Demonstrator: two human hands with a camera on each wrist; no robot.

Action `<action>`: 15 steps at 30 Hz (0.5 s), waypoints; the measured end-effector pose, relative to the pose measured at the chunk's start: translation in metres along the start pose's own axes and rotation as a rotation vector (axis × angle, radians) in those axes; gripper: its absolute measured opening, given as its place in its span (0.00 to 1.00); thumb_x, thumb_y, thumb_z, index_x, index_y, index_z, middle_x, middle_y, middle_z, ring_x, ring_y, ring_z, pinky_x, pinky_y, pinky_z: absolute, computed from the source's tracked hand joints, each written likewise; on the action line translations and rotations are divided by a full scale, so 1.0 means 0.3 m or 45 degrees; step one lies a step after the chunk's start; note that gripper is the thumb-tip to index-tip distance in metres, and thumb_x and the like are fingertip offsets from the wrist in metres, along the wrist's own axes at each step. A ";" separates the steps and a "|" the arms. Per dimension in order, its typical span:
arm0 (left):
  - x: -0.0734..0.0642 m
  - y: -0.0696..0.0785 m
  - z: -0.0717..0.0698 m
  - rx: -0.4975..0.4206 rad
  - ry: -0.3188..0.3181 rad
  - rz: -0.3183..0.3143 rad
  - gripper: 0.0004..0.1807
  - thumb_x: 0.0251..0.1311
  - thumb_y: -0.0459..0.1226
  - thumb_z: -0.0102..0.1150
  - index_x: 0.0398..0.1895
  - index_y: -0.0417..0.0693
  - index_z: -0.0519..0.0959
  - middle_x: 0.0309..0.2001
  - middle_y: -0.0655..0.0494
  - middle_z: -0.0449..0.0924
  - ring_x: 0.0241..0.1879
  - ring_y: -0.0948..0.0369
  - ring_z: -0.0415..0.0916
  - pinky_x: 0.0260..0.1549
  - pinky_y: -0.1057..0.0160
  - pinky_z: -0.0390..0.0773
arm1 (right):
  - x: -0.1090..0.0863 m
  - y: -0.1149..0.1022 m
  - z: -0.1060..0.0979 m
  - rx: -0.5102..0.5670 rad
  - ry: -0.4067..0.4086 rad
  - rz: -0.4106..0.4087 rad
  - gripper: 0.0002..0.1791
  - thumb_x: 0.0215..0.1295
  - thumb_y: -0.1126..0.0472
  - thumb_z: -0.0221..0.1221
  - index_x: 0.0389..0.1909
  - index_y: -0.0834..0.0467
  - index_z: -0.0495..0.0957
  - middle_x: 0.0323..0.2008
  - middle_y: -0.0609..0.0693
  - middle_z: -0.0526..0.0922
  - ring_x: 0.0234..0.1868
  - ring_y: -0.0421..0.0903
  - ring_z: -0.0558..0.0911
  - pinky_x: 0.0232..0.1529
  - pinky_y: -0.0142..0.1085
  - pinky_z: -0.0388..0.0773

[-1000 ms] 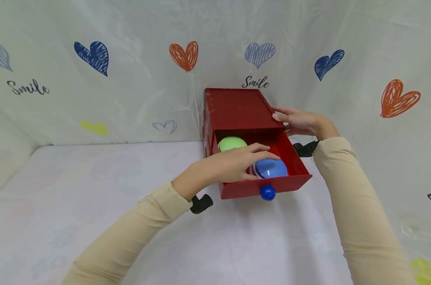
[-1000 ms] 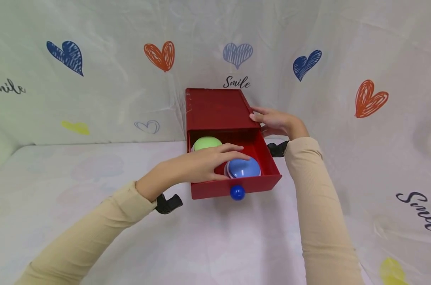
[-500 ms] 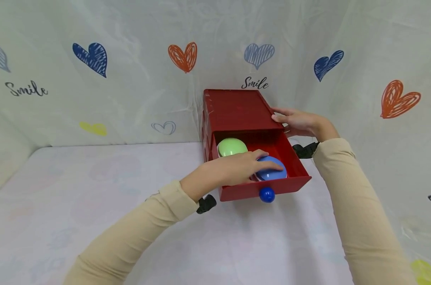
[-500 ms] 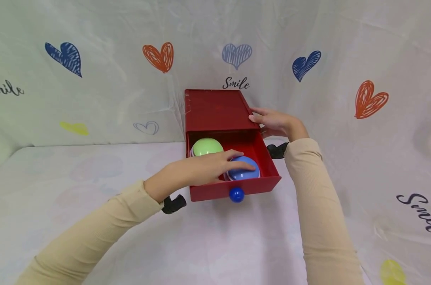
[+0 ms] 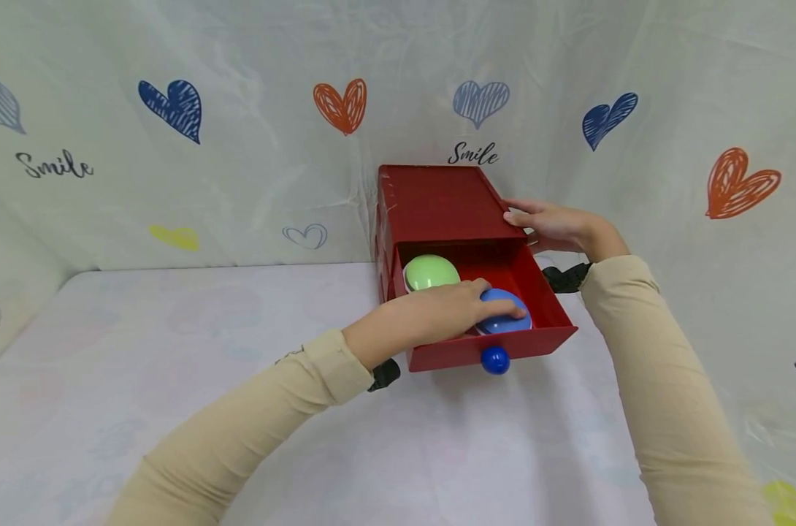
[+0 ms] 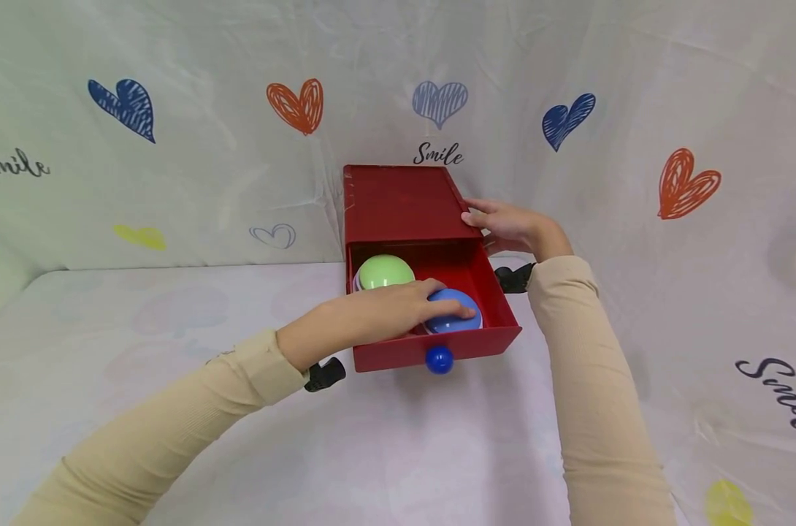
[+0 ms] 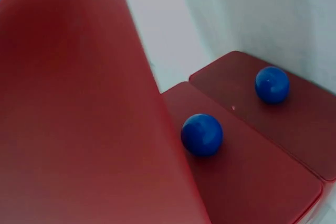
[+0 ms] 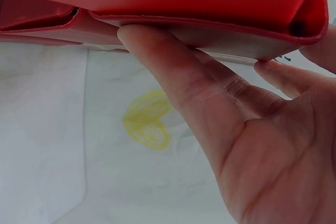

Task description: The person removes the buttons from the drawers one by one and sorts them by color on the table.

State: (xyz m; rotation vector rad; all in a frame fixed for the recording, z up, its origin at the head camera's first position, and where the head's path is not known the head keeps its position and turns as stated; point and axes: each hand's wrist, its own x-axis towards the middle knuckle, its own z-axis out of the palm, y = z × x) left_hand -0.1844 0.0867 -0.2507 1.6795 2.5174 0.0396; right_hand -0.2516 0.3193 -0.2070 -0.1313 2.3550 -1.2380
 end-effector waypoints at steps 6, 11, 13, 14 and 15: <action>0.008 0.002 0.004 0.007 -0.003 -0.010 0.33 0.62 0.39 0.55 0.68 0.66 0.54 0.54 0.49 0.69 0.49 0.59 0.73 0.47 0.64 0.78 | 0.003 0.003 0.000 -0.011 0.003 -0.005 0.38 0.70 0.49 0.45 0.73 0.47 0.35 0.68 0.61 0.56 0.63 0.65 0.65 0.57 0.52 0.71; 0.012 0.001 0.005 -0.002 0.009 -0.010 0.31 0.63 0.39 0.53 0.68 0.66 0.55 0.53 0.49 0.69 0.49 0.59 0.73 0.46 0.64 0.78 | 0.002 0.003 0.000 -0.007 0.008 -0.006 0.38 0.70 0.49 0.45 0.73 0.46 0.35 0.68 0.61 0.56 0.63 0.65 0.65 0.56 0.53 0.71; 0.012 0.000 0.003 -0.013 0.009 -0.008 0.32 0.63 0.40 0.53 0.68 0.66 0.55 0.54 0.49 0.69 0.50 0.59 0.72 0.46 0.64 0.78 | 0.002 0.003 0.000 -0.002 0.006 -0.007 0.38 0.70 0.49 0.45 0.73 0.46 0.35 0.68 0.61 0.56 0.64 0.65 0.65 0.57 0.53 0.71; 0.012 -0.001 0.003 -0.015 0.009 -0.005 0.31 0.63 0.41 0.53 0.68 0.66 0.55 0.54 0.50 0.69 0.50 0.59 0.72 0.46 0.64 0.78 | 0.002 0.003 0.000 0.000 0.004 -0.007 0.38 0.70 0.49 0.45 0.73 0.46 0.35 0.68 0.61 0.56 0.64 0.65 0.65 0.57 0.53 0.71; 0.012 -0.001 0.002 -0.016 0.010 0.000 0.31 0.63 0.42 0.53 0.68 0.66 0.55 0.54 0.50 0.69 0.51 0.59 0.71 0.47 0.64 0.78 | 0.002 0.003 0.000 0.003 0.005 -0.006 0.38 0.70 0.49 0.45 0.73 0.46 0.35 0.68 0.61 0.56 0.64 0.65 0.65 0.57 0.53 0.70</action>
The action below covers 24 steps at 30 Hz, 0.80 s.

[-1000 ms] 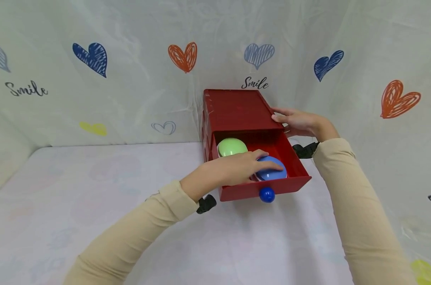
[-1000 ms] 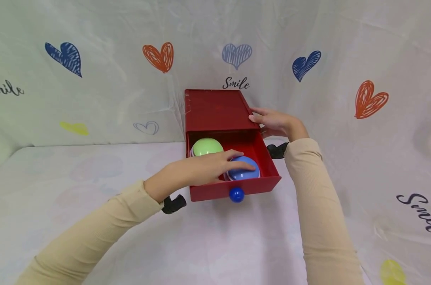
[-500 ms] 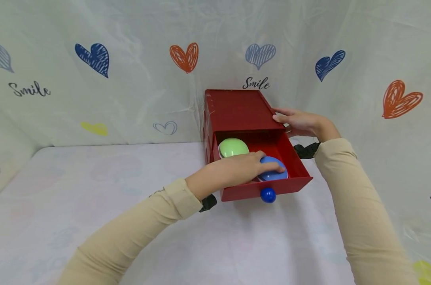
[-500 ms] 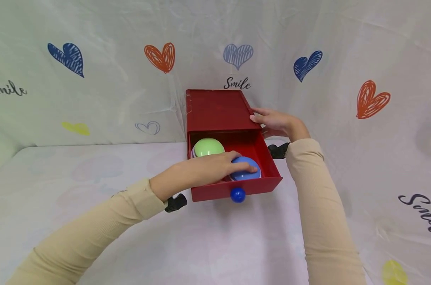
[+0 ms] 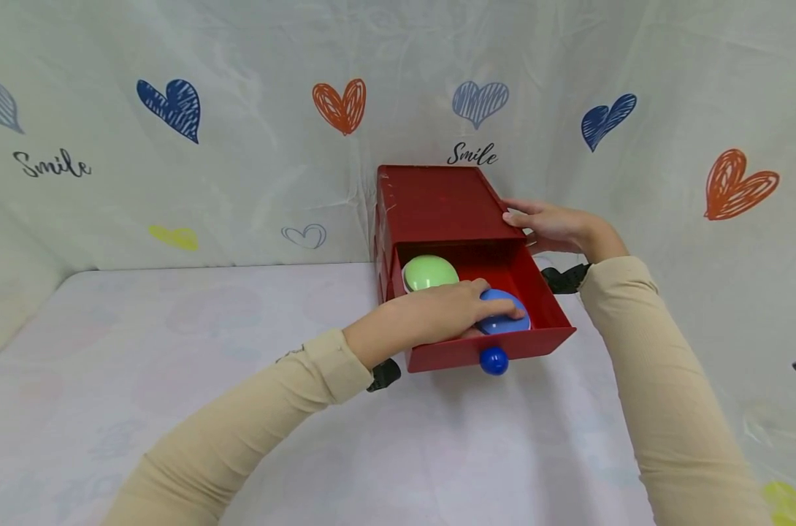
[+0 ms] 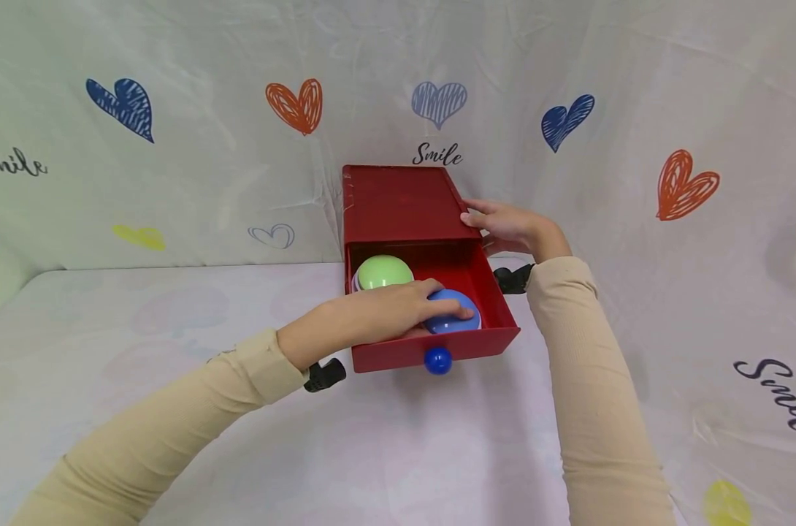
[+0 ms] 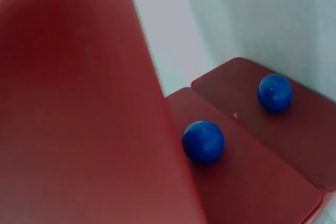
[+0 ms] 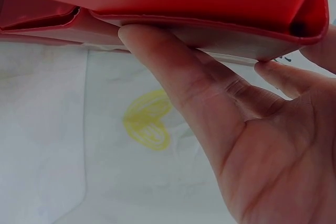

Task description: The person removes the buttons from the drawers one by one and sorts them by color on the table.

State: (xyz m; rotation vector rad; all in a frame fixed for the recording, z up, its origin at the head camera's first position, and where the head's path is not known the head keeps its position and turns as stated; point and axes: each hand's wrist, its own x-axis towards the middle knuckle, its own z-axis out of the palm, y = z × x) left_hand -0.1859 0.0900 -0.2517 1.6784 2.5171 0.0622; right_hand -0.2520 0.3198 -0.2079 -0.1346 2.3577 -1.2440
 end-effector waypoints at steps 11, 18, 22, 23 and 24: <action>-0.003 -0.002 -0.001 -0.046 0.049 0.044 0.30 0.62 0.45 0.55 0.66 0.64 0.57 0.55 0.50 0.69 0.54 0.59 0.68 0.48 0.64 0.77 | 0.000 0.002 -0.001 -0.005 0.003 0.002 0.38 0.70 0.49 0.45 0.73 0.46 0.35 0.68 0.61 0.56 0.63 0.65 0.65 0.58 0.53 0.69; -0.006 0.000 -0.005 -0.058 0.122 0.011 0.29 0.62 0.49 0.54 0.66 0.64 0.58 0.56 0.49 0.68 0.56 0.58 0.65 0.47 0.65 0.77 | -0.003 0.003 -0.001 -0.021 0.009 -0.003 0.37 0.71 0.49 0.44 0.73 0.47 0.35 0.69 0.60 0.55 0.63 0.65 0.65 0.58 0.53 0.69; -0.010 -0.001 -0.008 -0.042 0.151 -0.005 0.30 0.62 0.49 0.54 0.66 0.64 0.58 0.57 0.49 0.67 0.57 0.58 0.64 0.48 0.64 0.77 | -0.002 0.002 0.002 -0.033 0.016 0.005 0.38 0.71 0.48 0.44 0.73 0.47 0.35 0.69 0.61 0.55 0.64 0.65 0.65 0.58 0.53 0.69; -0.012 0.000 -0.008 -0.037 0.157 -0.007 0.30 0.61 0.49 0.54 0.66 0.64 0.58 0.57 0.49 0.67 0.57 0.58 0.64 0.48 0.64 0.77 | -0.001 0.001 0.002 -0.034 0.017 0.008 0.38 0.70 0.48 0.44 0.73 0.47 0.35 0.69 0.61 0.55 0.64 0.65 0.65 0.58 0.53 0.69; -0.013 -0.001 -0.009 -0.032 0.164 -0.007 0.30 0.61 0.49 0.54 0.66 0.64 0.58 0.57 0.49 0.67 0.57 0.58 0.64 0.48 0.64 0.77 | 0.000 0.001 0.003 -0.034 0.018 0.011 0.38 0.70 0.48 0.44 0.73 0.47 0.35 0.69 0.61 0.55 0.64 0.65 0.65 0.59 0.53 0.68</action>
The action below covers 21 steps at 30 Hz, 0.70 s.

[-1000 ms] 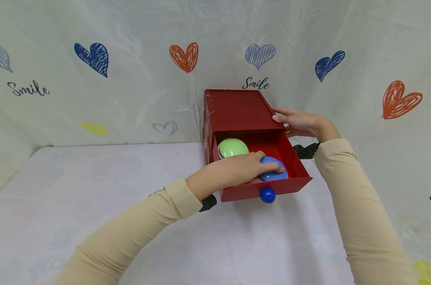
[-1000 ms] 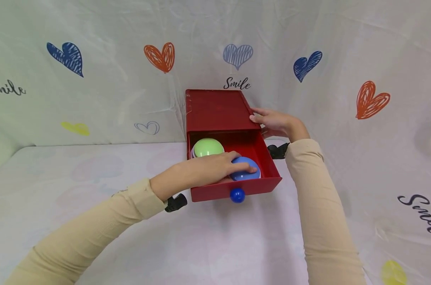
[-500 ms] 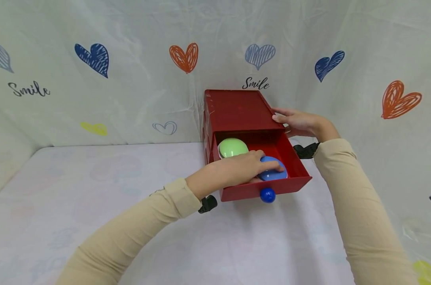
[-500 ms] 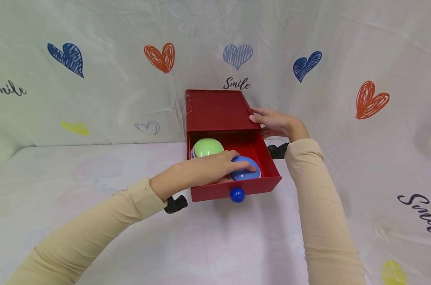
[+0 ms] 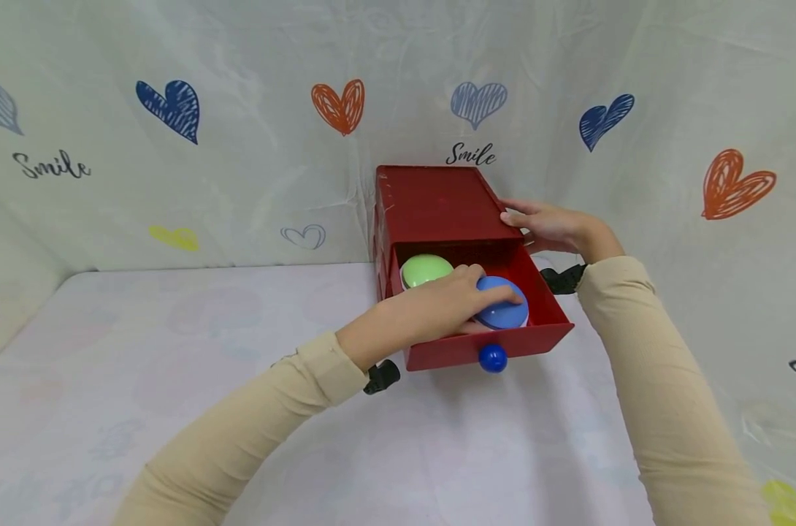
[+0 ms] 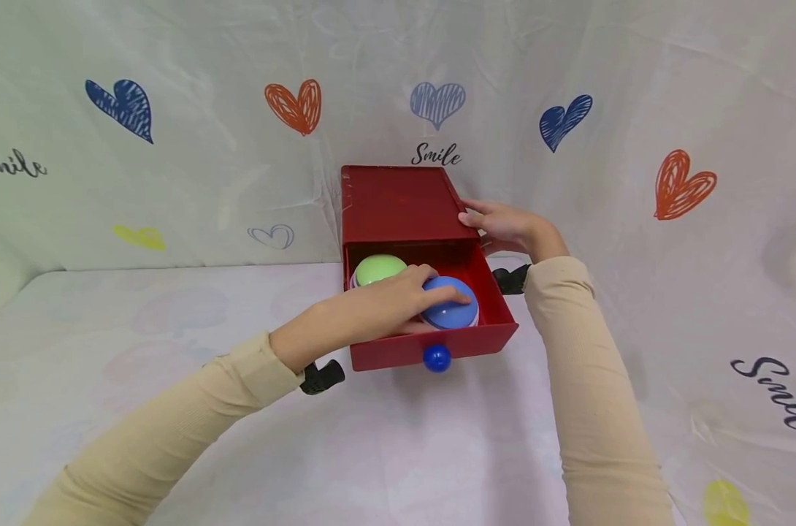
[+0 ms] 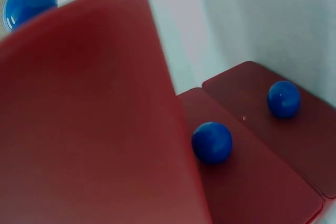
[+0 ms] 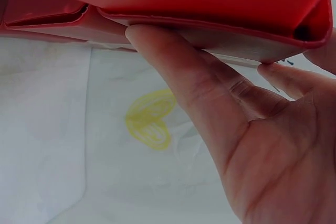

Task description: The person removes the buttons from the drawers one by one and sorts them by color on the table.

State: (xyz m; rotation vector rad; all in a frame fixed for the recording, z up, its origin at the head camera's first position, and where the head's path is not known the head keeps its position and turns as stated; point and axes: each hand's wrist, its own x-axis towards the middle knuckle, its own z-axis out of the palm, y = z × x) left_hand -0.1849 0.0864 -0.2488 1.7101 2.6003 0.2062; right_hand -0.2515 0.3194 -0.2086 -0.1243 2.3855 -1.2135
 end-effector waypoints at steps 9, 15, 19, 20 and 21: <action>-0.020 0.002 -0.021 0.036 0.086 -0.036 0.30 0.61 0.53 0.53 0.66 0.67 0.59 0.58 0.47 0.66 0.58 0.55 0.63 0.50 0.62 0.76 | 0.008 -0.001 0.002 -0.009 -0.009 -0.001 0.37 0.71 0.48 0.43 0.73 0.46 0.35 0.69 0.62 0.53 0.64 0.66 0.64 0.59 0.54 0.67; -0.037 0.007 -0.053 -0.073 0.105 -0.144 0.30 0.60 0.54 0.53 0.66 0.71 0.59 0.62 0.47 0.62 0.61 0.55 0.60 0.49 0.60 0.77 | 0.009 -0.001 0.001 -0.017 -0.012 -0.004 0.38 0.70 0.47 0.44 0.73 0.46 0.34 0.70 0.61 0.53 0.64 0.66 0.64 0.59 0.54 0.67; -0.059 0.017 -0.072 -0.120 0.149 -0.201 0.31 0.59 0.53 0.55 0.66 0.72 0.59 0.63 0.48 0.61 0.62 0.55 0.59 0.49 0.60 0.78 | 0.007 -0.002 0.001 -0.013 -0.005 0.002 0.39 0.70 0.47 0.45 0.73 0.45 0.34 0.70 0.61 0.53 0.64 0.65 0.64 0.58 0.54 0.68; -0.065 0.020 -0.075 -0.125 0.166 -0.214 0.31 0.59 0.53 0.55 0.66 0.73 0.60 0.63 0.48 0.61 0.62 0.55 0.59 0.49 0.60 0.78 | 0.006 -0.002 0.001 -0.012 -0.003 0.002 0.39 0.70 0.46 0.45 0.73 0.45 0.34 0.70 0.61 0.53 0.64 0.65 0.64 0.58 0.54 0.68; -0.072 0.022 -0.080 -0.131 0.179 -0.229 0.31 0.59 0.53 0.55 0.66 0.73 0.59 0.63 0.49 0.61 0.62 0.55 0.59 0.48 0.59 0.78 | 0.005 -0.002 0.001 -0.010 -0.003 0.001 0.39 0.70 0.47 0.45 0.73 0.45 0.34 0.70 0.60 0.53 0.64 0.65 0.64 0.58 0.54 0.68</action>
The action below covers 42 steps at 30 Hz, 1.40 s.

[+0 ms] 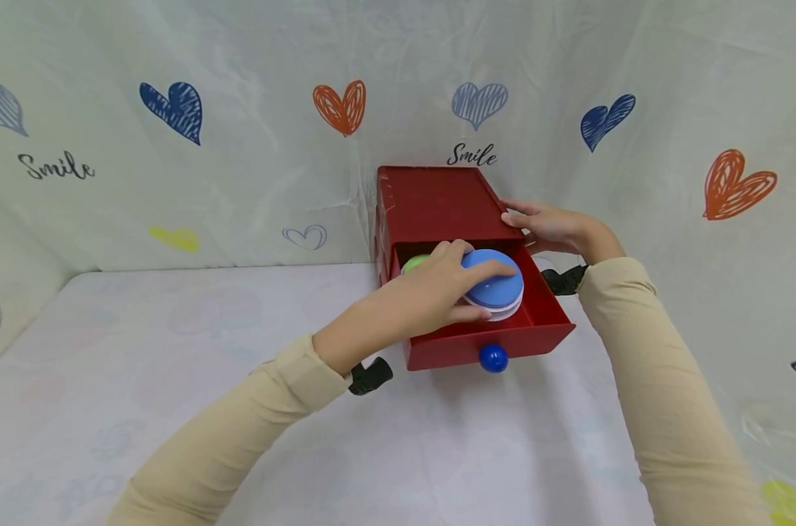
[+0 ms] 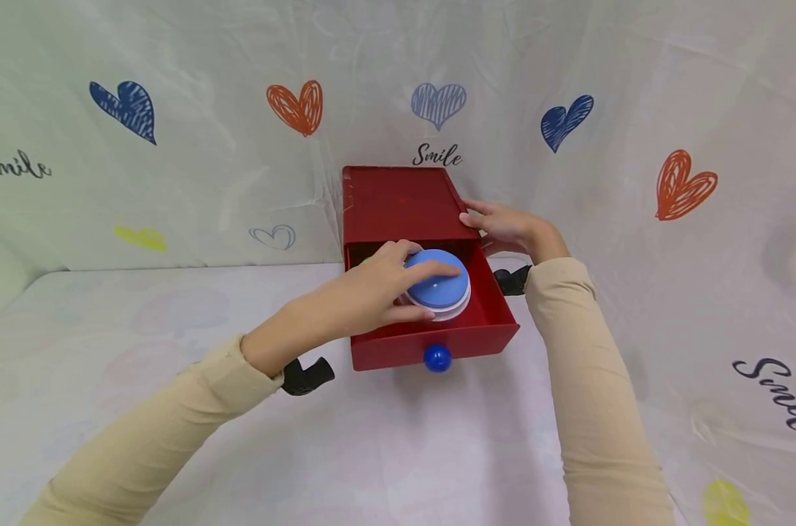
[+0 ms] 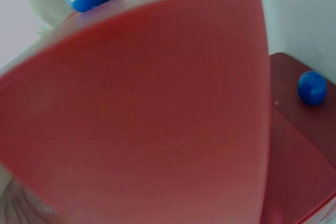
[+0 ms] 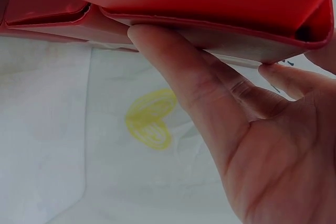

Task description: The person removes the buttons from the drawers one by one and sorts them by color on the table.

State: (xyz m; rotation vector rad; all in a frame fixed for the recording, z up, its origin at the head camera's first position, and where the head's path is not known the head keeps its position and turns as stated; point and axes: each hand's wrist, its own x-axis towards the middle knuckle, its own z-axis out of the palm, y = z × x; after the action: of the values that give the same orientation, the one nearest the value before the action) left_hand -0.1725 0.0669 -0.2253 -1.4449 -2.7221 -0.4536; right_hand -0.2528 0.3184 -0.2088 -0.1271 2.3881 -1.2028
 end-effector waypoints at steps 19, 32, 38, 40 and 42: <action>-0.203 -0.107 -0.064 -0.162 0.323 -0.193 0.32 0.57 0.47 0.61 0.65 0.70 0.61 0.64 0.45 0.57 0.64 0.50 0.54 0.45 0.52 0.80 | -0.006 0.004 0.006 -0.062 0.038 -0.026 0.39 0.69 0.45 0.45 0.73 0.45 0.35 0.68 0.61 0.56 0.63 0.65 0.66 0.56 0.53 0.71; -0.327 -0.186 -0.023 -0.206 0.494 -0.272 0.33 0.52 0.43 0.66 0.63 0.61 0.66 0.62 0.41 0.59 0.61 0.46 0.57 0.44 0.47 0.79 | -0.009 0.003 0.008 -0.042 0.039 -0.050 0.38 0.70 0.45 0.44 0.73 0.46 0.36 0.68 0.61 0.57 0.63 0.65 0.66 0.56 0.53 0.71; -0.362 -0.228 0.018 -0.221 0.521 -0.324 0.34 0.51 0.42 0.67 0.63 0.62 0.65 0.62 0.40 0.59 0.60 0.46 0.58 0.43 0.46 0.79 | -0.009 0.006 0.011 -0.035 0.039 -0.052 0.38 0.70 0.46 0.44 0.74 0.46 0.36 0.68 0.61 0.58 0.62 0.64 0.67 0.55 0.53 0.72; -0.370 -0.242 0.031 -0.228 0.537 -0.330 0.34 0.51 0.42 0.67 0.63 0.62 0.66 0.61 0.41 0.59 0.60 0.46 0.58 0.43 0.46 0.79 | -0.008 0.008 0.010 -0.038 0.037 -0.054 0.38 0.70 0.46 0.44 0.73 0.46 0.36 0.68 0.61 0.57 0.63 0.65 0.66 0.56 0.53 0.71; -0.378 -0.256 0.044 -0.235 0.554 -0.332 0.33 0.51 0.42 0.67 0.62 0.62 0.66 0.61 0.41 0.59 0.59 0.46 0.58 0.43 0.46 0.79 | -0.007 0.009 0.008 -0.048 0.035 -0.055 0.38 0.70 0.45 0.44 0.74 0.46 0.36 0.68 0.61 0.56 0.62 0.65 0.67 0.56 0.53 0.71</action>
State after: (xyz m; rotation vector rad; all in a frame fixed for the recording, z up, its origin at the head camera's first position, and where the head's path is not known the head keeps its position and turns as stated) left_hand -0.1691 -0.0616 -0.2745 -0.8796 -2.5596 -0.9284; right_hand -0.2494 0.3188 -0.2113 -0.1762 2.4440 -1.1869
